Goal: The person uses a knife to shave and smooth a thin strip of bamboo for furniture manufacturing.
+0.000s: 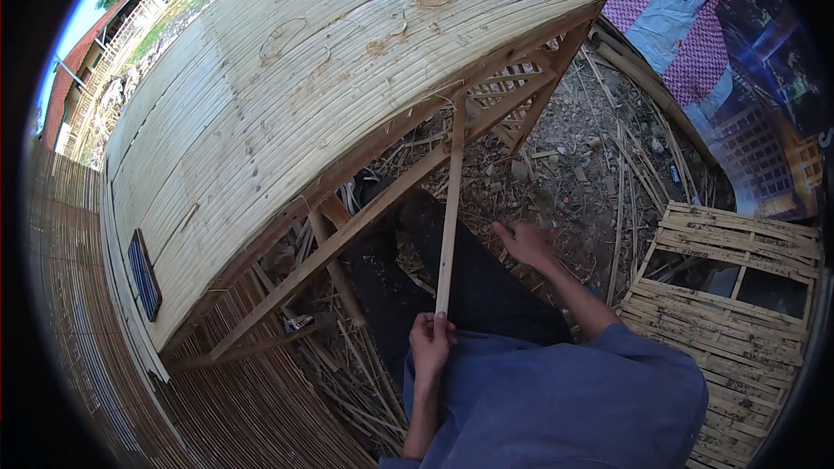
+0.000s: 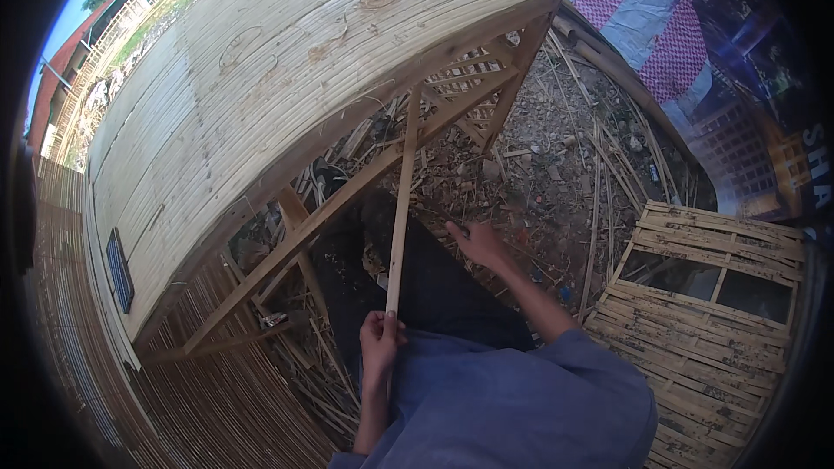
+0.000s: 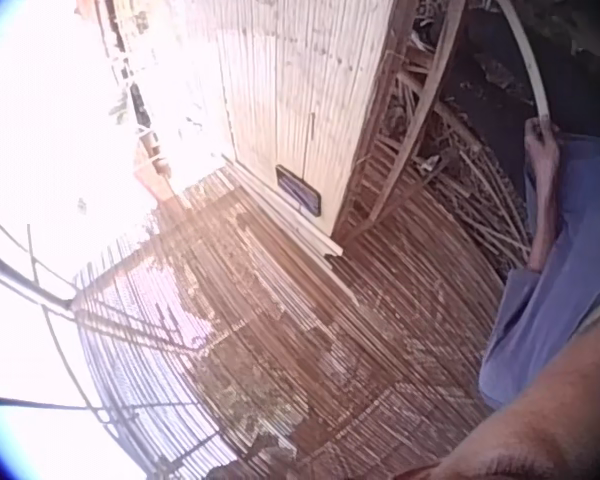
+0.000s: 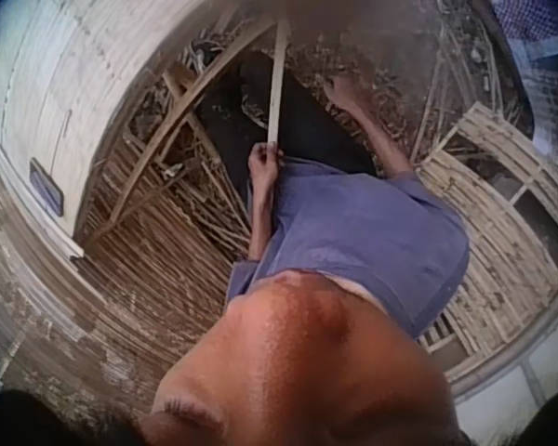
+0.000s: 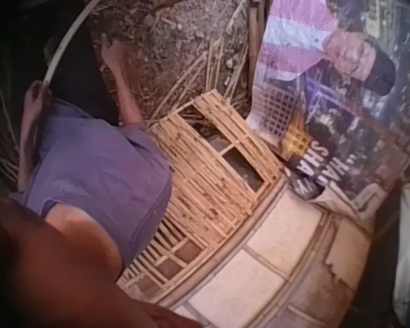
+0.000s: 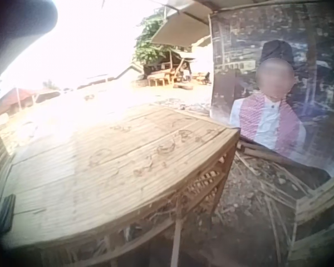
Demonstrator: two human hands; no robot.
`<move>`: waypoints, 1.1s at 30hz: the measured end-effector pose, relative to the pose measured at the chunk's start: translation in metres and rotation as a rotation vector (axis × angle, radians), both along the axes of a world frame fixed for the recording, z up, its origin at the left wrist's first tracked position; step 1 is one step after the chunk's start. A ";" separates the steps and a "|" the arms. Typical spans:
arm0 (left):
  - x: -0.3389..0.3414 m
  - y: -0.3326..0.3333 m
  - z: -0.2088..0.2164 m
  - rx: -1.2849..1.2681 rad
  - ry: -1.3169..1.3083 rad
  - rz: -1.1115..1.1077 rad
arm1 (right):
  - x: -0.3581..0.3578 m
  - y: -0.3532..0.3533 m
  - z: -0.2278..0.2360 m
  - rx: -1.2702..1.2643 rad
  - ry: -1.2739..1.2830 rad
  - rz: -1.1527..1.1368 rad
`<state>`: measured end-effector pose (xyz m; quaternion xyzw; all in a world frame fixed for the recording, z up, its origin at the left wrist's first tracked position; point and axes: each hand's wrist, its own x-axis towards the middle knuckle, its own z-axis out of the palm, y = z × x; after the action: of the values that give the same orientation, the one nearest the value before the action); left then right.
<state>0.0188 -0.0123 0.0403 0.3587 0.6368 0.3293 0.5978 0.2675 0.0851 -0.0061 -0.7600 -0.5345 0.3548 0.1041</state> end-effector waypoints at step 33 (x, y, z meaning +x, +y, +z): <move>0.001 0.018 -0.011 -0.114 -0.255 -0.066 | -0.033 0.007 0.040 0.338 -0.051 0.580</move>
<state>0.0199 0.0059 0.0298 0.3003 0.5611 0.3155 0.7038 0.2340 0.0922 0.0338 -0.5566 -0.7823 0.2568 0.1101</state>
